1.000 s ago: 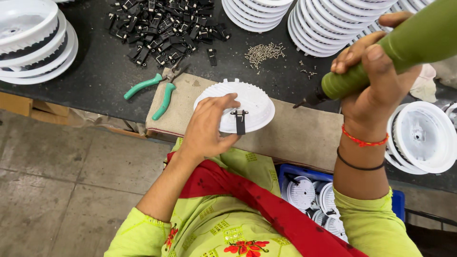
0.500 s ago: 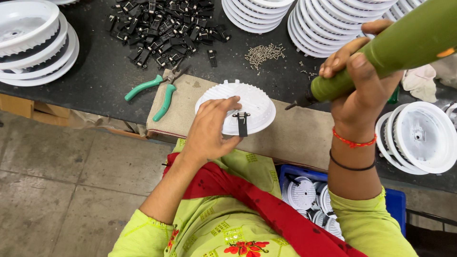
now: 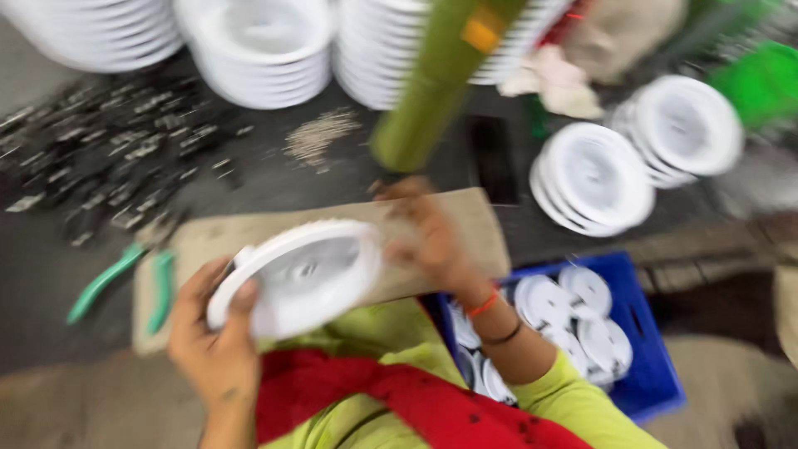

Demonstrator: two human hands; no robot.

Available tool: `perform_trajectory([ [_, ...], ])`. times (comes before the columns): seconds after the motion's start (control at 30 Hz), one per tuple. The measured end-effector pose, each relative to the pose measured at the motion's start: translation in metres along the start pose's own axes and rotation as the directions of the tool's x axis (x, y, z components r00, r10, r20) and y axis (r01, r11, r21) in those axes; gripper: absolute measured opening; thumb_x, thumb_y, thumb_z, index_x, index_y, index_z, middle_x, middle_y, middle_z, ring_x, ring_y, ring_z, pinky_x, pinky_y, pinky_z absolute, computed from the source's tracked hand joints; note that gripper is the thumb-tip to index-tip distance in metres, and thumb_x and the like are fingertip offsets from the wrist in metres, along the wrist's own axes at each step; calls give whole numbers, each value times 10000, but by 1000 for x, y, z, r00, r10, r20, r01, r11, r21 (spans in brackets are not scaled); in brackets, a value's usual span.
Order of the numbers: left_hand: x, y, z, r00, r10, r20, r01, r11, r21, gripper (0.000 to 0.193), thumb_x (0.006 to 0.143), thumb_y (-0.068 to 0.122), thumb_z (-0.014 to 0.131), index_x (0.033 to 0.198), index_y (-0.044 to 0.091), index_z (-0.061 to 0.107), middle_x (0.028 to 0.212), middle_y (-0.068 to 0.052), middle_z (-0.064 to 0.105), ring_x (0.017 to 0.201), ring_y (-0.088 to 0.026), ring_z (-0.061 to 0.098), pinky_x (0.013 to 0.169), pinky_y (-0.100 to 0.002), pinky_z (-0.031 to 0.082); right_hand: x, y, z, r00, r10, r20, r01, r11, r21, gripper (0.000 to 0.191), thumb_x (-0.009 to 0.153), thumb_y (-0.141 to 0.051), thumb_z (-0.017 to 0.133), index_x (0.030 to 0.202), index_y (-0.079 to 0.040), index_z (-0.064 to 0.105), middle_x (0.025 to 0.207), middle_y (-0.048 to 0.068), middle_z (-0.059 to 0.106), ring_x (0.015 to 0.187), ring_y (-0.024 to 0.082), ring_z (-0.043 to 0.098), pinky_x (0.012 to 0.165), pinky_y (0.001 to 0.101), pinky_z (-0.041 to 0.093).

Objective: The person uses a green cordless screwdriver to fasten black metal brackets onto white circular plastic light fixture bases. They place each bracket, drive screws, and then move the finished unit into a blue bin, repeating the process with multiple units.

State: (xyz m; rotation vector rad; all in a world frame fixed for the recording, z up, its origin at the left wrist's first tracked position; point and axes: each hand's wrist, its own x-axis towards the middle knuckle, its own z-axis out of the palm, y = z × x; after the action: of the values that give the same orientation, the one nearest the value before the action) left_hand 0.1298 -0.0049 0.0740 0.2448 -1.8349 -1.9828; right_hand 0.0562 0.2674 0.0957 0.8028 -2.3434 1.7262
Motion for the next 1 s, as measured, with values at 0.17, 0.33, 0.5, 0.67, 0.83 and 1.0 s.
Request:
perform_trajectory([
  [0.17,-13,-20,41,798,-524,297,599,744,-297,422,963,138,636,1359,2,580,1212,-110,699,1060,-175,666,946,-341,526,-75,21,0,810,550,-205,-503,830,241,419,937,-210,736,1312,-41,654,1070,45,733,937,113,659,823,294,562],
  [0.33,-12,-20,53,809,-374,453,444,894,-54,438,967,177,586,1365,6,525,1227,-134,717,1143,-222,691,1026,-351,511,-117,25,-111,645,441,-624,-387,893,230,279,973,-160,701,1199,4,713,989,42,728,801,102,652,690,270,543],
  [0.5,-6,-26,40,817,-451,359,480,877,10,380,1009,175,581,1339,-14,578,1196,-159,715,1135,-240,689,1031,-380,514,-127,37,-253,454,155,-877,-374,927,-30,347,1015,-143,670,1309,38,632,1175,75,718,1005,140,662,911,282,540],
  [0.67,20,-33,20,875,-345,340,388,920,-65,361,1011,165,623,1311,-34,593,1176,-157,709,1094,-217,680,1024,-369,531,-120,70,-327,443,224,-868,-382,923,44,287,1010,-134,644,1250,12,703,1119,48,743,960,127,679,847,258,533],
  [0.83,61,-33,4,909,-362,205,361,932,42,375,979,212,654,1283,-6,626,1161,-118,732,1071,-194,694,954,-311,523,-115,90,-330,453,230,-862,-475,880,-16,315,964,-89,670,1244,50,710,1136,77,746,979,157,693,883,287,531],
  [1.0,69,-42,10,920,-339,197,329,941,82,381,981,221,666,1283,-9,625,1155,-119,734,1038,-197,698,924,-309,520,-120,106,-325,440,123,-889,-411,908,-78,402,922,-50,679,1307,63,654,1214,113,715,1059,179,677,948,286,534],
])
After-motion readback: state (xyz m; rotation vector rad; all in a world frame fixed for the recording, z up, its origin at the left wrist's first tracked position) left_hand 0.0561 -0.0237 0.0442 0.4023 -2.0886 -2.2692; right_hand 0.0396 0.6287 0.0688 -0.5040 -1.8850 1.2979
